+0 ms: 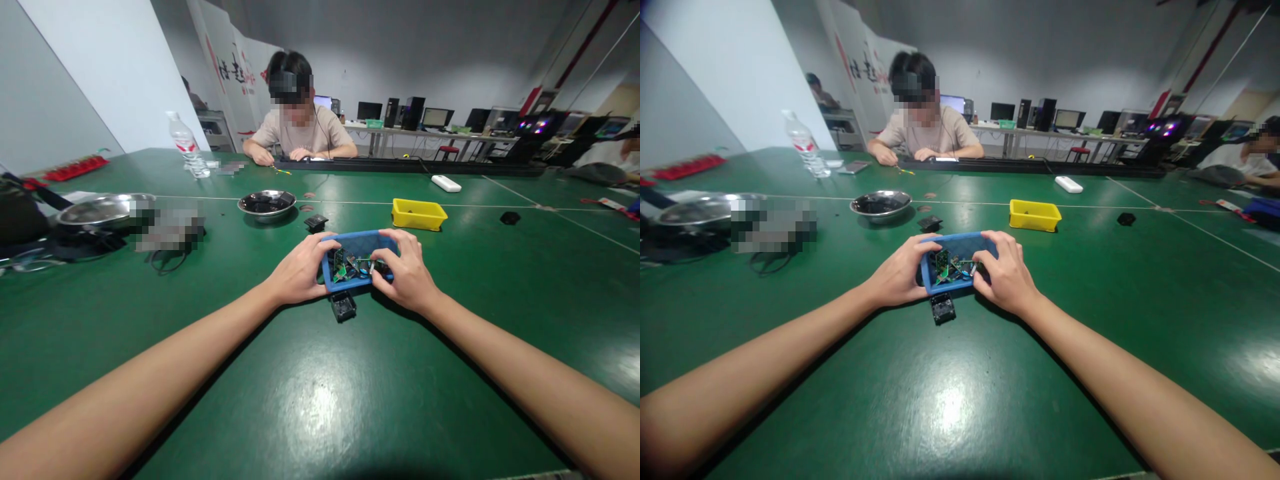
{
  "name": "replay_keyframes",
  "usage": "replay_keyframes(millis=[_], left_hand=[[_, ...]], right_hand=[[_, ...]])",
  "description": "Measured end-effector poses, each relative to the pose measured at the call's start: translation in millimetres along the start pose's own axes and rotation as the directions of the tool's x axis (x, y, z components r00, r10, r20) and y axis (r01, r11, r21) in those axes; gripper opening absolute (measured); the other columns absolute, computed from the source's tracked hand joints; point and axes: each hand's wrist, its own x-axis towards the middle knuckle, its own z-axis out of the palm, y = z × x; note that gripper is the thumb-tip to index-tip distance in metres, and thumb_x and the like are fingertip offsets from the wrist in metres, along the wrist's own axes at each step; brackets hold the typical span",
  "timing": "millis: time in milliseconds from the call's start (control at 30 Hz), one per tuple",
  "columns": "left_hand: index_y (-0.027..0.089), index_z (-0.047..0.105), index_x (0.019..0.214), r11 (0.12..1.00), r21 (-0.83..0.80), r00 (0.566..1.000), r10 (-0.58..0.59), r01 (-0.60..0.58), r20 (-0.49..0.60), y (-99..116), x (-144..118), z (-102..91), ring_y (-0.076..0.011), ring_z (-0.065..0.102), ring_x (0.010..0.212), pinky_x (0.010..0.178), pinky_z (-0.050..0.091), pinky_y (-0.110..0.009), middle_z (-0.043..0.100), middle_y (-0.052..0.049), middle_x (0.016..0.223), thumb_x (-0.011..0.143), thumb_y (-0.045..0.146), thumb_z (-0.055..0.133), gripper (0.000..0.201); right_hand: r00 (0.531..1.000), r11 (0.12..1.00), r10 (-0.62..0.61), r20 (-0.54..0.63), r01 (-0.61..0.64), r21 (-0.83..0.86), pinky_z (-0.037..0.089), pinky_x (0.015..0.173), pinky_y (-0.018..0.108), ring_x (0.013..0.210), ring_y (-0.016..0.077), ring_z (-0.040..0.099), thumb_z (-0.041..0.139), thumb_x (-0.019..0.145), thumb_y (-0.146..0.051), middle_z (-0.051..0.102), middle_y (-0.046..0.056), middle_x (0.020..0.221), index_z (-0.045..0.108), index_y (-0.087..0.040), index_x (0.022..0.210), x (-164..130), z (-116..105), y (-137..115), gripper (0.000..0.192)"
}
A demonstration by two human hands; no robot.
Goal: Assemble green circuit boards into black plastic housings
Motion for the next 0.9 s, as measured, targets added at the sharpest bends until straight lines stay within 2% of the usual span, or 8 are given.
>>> replay_keyframes(millis=[133, 333, 567, 667, 800, 900], left_hand=[[0.020, 0.039, 0.136, 1.000, 0.007, 1.000, -0.017, 0.016, 0.012, 0, 0, -0.4, -0.0352, 0.053, 0.131, 0.109, 0.047, -0.054, 0.050, -0.021, 0.142, 0.083, 0.046, 0.073, 0.069], [0.019, 0.040, 0.135, 1.000, 0.004, 1.000, -0.015, 0.015, -0.002, 2, 0, -0.4, -0.0350, 0.054, 0.130, 0.108, 0.048, -0.053, 0.051, -0.021, 0.140, 0.083, 0.045, 0.072, 0.066], [0.019, 0.039, 0.134, 0.999, 0.035, 1.000, -0.011, 0.011, -0.011, 0, 0, 3.1, -0.0346, 0.056, 0.127, 0.105, 0.050, -0.053, 0.053, -0.020, 0.136, 0.082, 0.042, 0.073, 0.066], [0.019, 0.039, 0.133, 0.999, 0.038, 0.999, -0.033, 0.033, 0.001, 1, 1, 3.3, -0.0343, 0.058, 0.124, 0.104, 0.051, -0.052, 0.055, -0.019, 0.135, 0.081, 0.043, 0.074, 0.067], [0.019, 0.040, 0.133, 0.998, 0.038, 0.999, -0.043, 0.042, 0.007, 2, 2, 2.4, -0.0346, 0.058, 0.123, 0.103, 0.051, -0.052, 0.056, -0.019, 0.133, 0.082, 0.047, 0.071, 0.066], [0.017, 0.041, 0.133, 0.998, 0.055, 1.000, -0.019, 0.019, 0.002, 3, 2, 2.0, -0.0355, 0.058, 0.124, 0.103, 0.051, -0.052, 0.056, -0.020, 0.133, 0.084, 0.048, 0.069, 0.064]], right_hand=[[0.999, 0.999, 0.027, -0.021, -0.026, 0.036, 0.041, 0.104, 0.054, 0.128, 0.0361, 0.047, 0.060, 0.089, -0.025, 0.053, 0.017, 0.136, 0.068, -0.021, 0.099, 0, 1, 1, 0.014], [0.996, 0.998, 0.016, -0.093, -0.010, 0.065, 0.043, 0.099, 0.048, 0.117, 0.0318, 0.053, 0.062, 0.089, -0.024, 0.060, 0.015, 0.122, 0.067, -0.021, 0.096, -1, 4, 3, 0.009], [0.985, 1.000, -0.002, -0.173, 0.007, 0.027, 0.045, 0.088, 0.042, 0.109, 0.0286, 0.056, 0.057, 0.096, -0.019, 0.064, 0.014, 0.115, 0.073, -0.019, 0.109, 2, 12, 7, 0.021], [0.979, 0.996, -0.092, -0.184, 0.094, 0.001, 0.044, 0.090, 0.042, 0.112, 0.0285, 0.055, 0.057, 0.096, -0.020, 0.065, 0.016, 0.117, 0.073, -0.017, 0.113, 5, 11, 2, 0.023], [0.936, 0.944, -0.327, -0.127, 0.329, -0.009, 0.041, 0.093, 0.038, 0.113, 0.0251, 0.056, 0.058, 0.095, -0.017, 0.068, 0.012, 0.114, 0.074, -0.020, 0.108, 9, 10, -12, 0.020], [0.936, 0.940, -0.340, -0.086, 0.341, 0.002, 0.038, 0.089, 0.037, 0.109, 0.0232, 0.057, 0.058, 0.096, -0.017, 0.070, 0.009, 0.108, 0.075, -0.021, 0.098, 12, 14, -21, 0.018]])
